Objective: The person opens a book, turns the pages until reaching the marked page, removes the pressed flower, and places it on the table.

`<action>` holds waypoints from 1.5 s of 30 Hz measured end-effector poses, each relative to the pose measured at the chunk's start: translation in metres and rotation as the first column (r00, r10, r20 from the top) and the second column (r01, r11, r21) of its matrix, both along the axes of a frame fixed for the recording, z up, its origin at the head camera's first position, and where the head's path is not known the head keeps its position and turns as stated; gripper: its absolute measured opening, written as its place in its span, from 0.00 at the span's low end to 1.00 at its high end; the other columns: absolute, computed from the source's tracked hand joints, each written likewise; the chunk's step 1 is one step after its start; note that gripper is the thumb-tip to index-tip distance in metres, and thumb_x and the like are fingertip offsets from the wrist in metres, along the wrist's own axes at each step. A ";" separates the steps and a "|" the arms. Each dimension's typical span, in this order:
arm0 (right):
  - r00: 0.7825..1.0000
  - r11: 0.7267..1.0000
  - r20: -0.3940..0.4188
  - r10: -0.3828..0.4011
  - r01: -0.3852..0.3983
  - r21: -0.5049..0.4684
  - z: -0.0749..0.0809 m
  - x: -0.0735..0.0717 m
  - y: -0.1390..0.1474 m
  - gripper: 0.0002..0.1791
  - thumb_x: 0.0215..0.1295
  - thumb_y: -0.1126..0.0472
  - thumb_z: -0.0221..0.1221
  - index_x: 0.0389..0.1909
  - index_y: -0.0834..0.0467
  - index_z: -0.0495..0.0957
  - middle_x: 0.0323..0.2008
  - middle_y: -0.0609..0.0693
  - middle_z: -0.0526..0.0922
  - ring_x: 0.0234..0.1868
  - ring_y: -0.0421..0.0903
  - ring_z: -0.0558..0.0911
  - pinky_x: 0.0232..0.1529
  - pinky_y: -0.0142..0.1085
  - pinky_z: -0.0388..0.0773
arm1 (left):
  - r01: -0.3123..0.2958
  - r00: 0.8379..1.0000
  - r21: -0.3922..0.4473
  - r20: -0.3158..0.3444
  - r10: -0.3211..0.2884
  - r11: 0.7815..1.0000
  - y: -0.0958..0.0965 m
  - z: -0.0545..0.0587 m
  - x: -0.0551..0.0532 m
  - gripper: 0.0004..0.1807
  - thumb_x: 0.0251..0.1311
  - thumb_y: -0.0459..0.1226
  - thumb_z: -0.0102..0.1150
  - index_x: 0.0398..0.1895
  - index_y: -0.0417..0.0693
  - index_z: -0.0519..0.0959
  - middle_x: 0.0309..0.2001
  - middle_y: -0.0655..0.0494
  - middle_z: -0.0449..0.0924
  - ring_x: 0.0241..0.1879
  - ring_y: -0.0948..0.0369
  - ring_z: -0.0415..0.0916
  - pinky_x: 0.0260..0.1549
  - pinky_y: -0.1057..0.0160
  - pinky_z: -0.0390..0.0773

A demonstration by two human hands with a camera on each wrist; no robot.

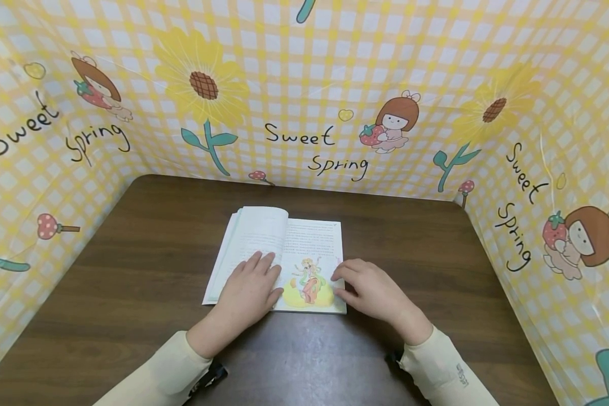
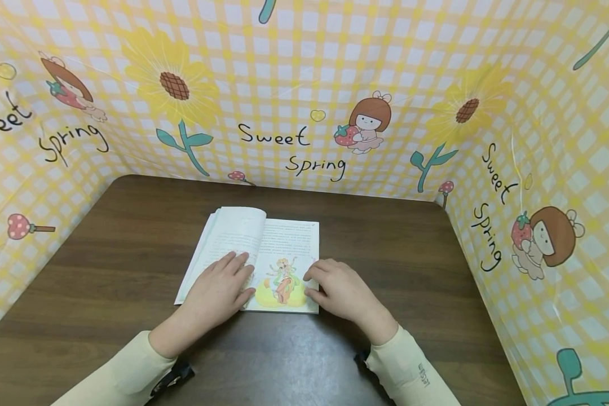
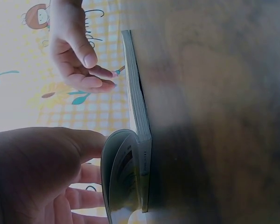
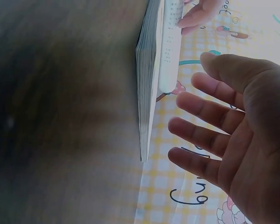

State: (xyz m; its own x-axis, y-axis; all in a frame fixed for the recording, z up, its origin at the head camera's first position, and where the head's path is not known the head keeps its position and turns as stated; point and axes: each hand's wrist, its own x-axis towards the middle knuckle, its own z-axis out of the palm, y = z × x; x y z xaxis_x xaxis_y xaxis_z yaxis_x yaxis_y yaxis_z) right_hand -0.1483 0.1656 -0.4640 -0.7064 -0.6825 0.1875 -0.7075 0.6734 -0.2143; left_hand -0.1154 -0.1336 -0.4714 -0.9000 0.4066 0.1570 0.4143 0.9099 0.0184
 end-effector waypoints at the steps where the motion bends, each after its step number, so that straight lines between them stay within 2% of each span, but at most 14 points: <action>1: 1.000 1.000 0.006 0.002 -0.002 0.003 -0.001 0.000 0.000 0.12 0.68 0.49 0.67 0.48 0.48 0.84 0.50 0.40 0.83 0.56 0.42 0.80 0.59 0.42 0.78 | -0.002 1.000 0.002 -0.009 0.002 1.000 0.000 0.000 0.000 0.26 0.65 0.51 0.65 0.59 0.47 0.81 0.67 0.42 0.74 0.68 0.41 0.70 0.60 0.39 0.75; 5: 1.000 1.000 0.017 0.025 -0.025 0.008 -0.003 0.001 -0.001 0.16 0.66 0.47 0.69 0.49 0.49 0.83 0.51 0.41 0.83 0.55 0.43 0.80 0.59 0.43 0.78 | -0.006 0.999 0.002 -0.034 0.006 1.000 0.000 -0.001 0.000 0.25 0.64 0.51 0.66 0.57 0.46 0.81 0.66 0.42 0.76 0.66 0.41 0.71 0.56 0.39 0.77; 11: 0.997 0.998 0.058 0.057 -0.059 0.031 -0.004 0.003 -0.003 0.21 0.63 0.44 0.70 0.51 0.50 0.83 0.54 0.43 0.82 0.58 0.44 0.79 0.62 0.46 0.76 | -0.021 1.000 -0.004 -0.023 0.021 1.000 0.001 0.000 0.000 0.25 0.64 0.51 0.65 0.58 0.46 0.81 0.66 0.42 0.75 0.67 0.42 0.71 0.55 0.39 0.78; 17: 0.995 0.996 0.084 0.046 -0.053 0.073 -0.007 0.004 -0.004 0.24 0.62 0.40 0.69 0.53 0.50 0.84 0.57 0.44 0.81 0.61 0.45 0.78 0.64 0.46 0.74 | -0.013 1.000 0.000 -0.018 0.013 1.000 0.000 0.002 0.000 0.25 0.64 0.50 0.66 0.57 0.45 0.82 0.66 0.42 0.75 0.67 0.41 0.70 0.61 0.39 0.74; 23: 0.994 0.995 0.105 0.042 -0.051 0.088 -0.008 0.004 -0.003 0.27 0.59 0.39 0.71 0.54 0.51 0.84 0.58 0.45 0.81 0.62 0.46 0.77 0.65 0.46 0.74 | 0.022 1.000 0.006 -0.011 -0.022 1.000 0.000 0.002 -0.002 0.25 0.63 0.48 0.66 0.57 0.43 0.81 0.68 0.42 0.73 0.72 0.42 0.66 0.68 0.40 0.68; 34: 0.990 0.995 0.139 0.021 -0.034 0.089 -0.008 0.006 -0.005 0.33 0.51 0.36 0.75 0.54 0.51 0.83 0.59 0.46 0.79 0.63 0.47 0.75 0.65 0.47 0.73 | 0.013 1.000 0.020 -0.001 -0.012 1.000 0.000 0.000 -0.003 0.24 0.63 0.48 0.66 0.57 0.42 0.81 0.68 0.41 0.74 0.71 0.41 0.67 0.67 0.41 0.69; 45: 0.992 0.994 0.127 0.016 -0.030 0.107 -0.009 0.005 -0.006 0.28 0.56 0.42 0.75 0.53 0.50 0.83 0.58 0.46 0.78 0.62 0.46 0.75 0.64 0.46 0.74 | 0.011 1.000 0.013 0.001 -0.011 1.000 0.000 -0.001 -0.004 0.25 0.64 0.48 0.65 0.58 0.42 0.81 0.68 0.41 0.73 0.71 0.41 0.67 0.67 0.42 0.70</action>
State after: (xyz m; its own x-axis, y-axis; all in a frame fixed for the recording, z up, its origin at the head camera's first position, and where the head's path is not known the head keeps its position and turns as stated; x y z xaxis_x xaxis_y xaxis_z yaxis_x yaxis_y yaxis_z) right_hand -0.1429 0.1593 -0.4734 -0.7037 -0.7102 0.0223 -0.6951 0.6815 -0.2288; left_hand -0.1190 -0.1336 -0.4727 -0.8955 0.4147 0.1617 0.4246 0.9049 0.0306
